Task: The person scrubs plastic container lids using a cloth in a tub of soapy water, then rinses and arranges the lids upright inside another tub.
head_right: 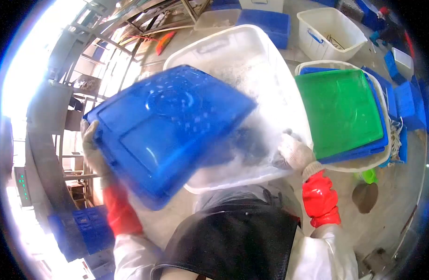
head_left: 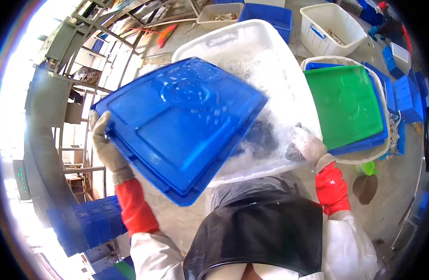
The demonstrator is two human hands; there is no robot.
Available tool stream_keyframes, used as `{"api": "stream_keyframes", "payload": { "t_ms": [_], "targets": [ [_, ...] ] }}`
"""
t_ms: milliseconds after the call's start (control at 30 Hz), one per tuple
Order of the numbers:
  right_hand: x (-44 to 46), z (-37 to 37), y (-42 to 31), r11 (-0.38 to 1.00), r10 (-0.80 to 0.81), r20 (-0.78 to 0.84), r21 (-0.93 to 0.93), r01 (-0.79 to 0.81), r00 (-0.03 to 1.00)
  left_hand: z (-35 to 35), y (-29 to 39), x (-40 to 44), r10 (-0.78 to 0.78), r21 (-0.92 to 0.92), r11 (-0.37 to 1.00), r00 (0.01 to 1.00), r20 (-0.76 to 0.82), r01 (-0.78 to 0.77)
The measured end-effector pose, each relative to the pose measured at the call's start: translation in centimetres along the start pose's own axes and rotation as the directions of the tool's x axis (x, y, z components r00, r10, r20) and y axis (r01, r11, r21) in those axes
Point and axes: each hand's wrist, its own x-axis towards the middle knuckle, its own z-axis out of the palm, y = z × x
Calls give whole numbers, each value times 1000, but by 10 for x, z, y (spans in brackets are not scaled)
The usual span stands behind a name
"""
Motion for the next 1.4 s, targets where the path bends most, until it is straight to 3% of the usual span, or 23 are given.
{"api": "stream_keyframes", "payload": {
  "t_ms": [33,67,133,233,300,367,467,500,567,600,700,733,833,933,967,1033,1133,1167,1200,1267,1300,1367,1400],
  "targets": [
    [2,-13,-16,980,92,30,174,-96,995,19,15,-14,-478,-340,832,878,-40,438],
    [14,-10,-31,978,106,36,175,-110,994,30,-2,-42,-492,-334,833,867,-79,442],
    [37,-10,-56,958,-254,-56,125,260,965,55,11,-83,-600,-234,748,783,164,622],
    [82,12,-123,893,-404,-36,198,403,914,93,14,-160,-589,-304,716,778,221,628],
    [92,2,-203,860,-394,29,364,357,919,81,2,-209,-784,-282,333,430,448,900],
    [104,34,-257,784,-492,18,444,434,870,69,-14,-254,-703,-247,485,542,460,839],
    [121,68,-275,695,-590,-74,460,553,804,60,-15,-265,-806,-677,-57,367,465,734],
    [128,73,-278,666,-585,-146,476,575,798,45,6,-224,-843,-605,2,327,428,797],
    [153,102,-226,876,-396,-111,253,412,911,14,8,-196,-881,-481,60,273,387,875],
    [168,92,-207,958,-190,113,239,159,975,-1,1,-192,-883,-439,67,259,392,896],
    [168,132,-85,961,150,142,210,-178,979,1,-2,-167,-909,-382,41,193,368,923],
    [154,124,-84,914,387,217,40,-404,896,3,-9,-166,-908,-320,42,170,383,946],
    [113,141,-78,965,261,75,6,-262,962,27,-27,-159,-882,-334,3,160,443,942],
    [99,131,-116,954,299,409,-157,-257,862,53,-34,-162,-852,-253,17,147,503,967],
    [89,132,-131,934,353,373,-88,-345,858,64,-36,-163,-819,-275,18,172,547,961],
    [84,124,-179,999,-8,312,32,-2,950,81,-39,-173,-809,-269,52,199,554,962],
    [120,92,-262,940,-161,320,337,46,933,84,-34,-189,-811,-175,168,237,535,970],
    [147,86,-277,848,-450,-92,268,458,888,78,-38,-206,-821,-280,96,235,520,955],
    [170,98,-276,858,-492,-41,144,492,870,70,-38,-216,-832,-380,27,231,504,925],
    [232,94,-279,616,-788,-149,-178,767,598,45,-17,-178,-845,-269,60,193,499,961],
    [267,101,-278,540,-813,-394,-237,808,428,31,-6,-155,-854,-162,86,156,496,983],
    [314,91,-264,566,-777,53,-380,732,628,2,4,-133,-876,-138,81,137,462,987],
    [323,96,-253,854,-519,-111,-54,517,847,-13,8,-126,-892,-121,72,118,435,990]
  ]
}}
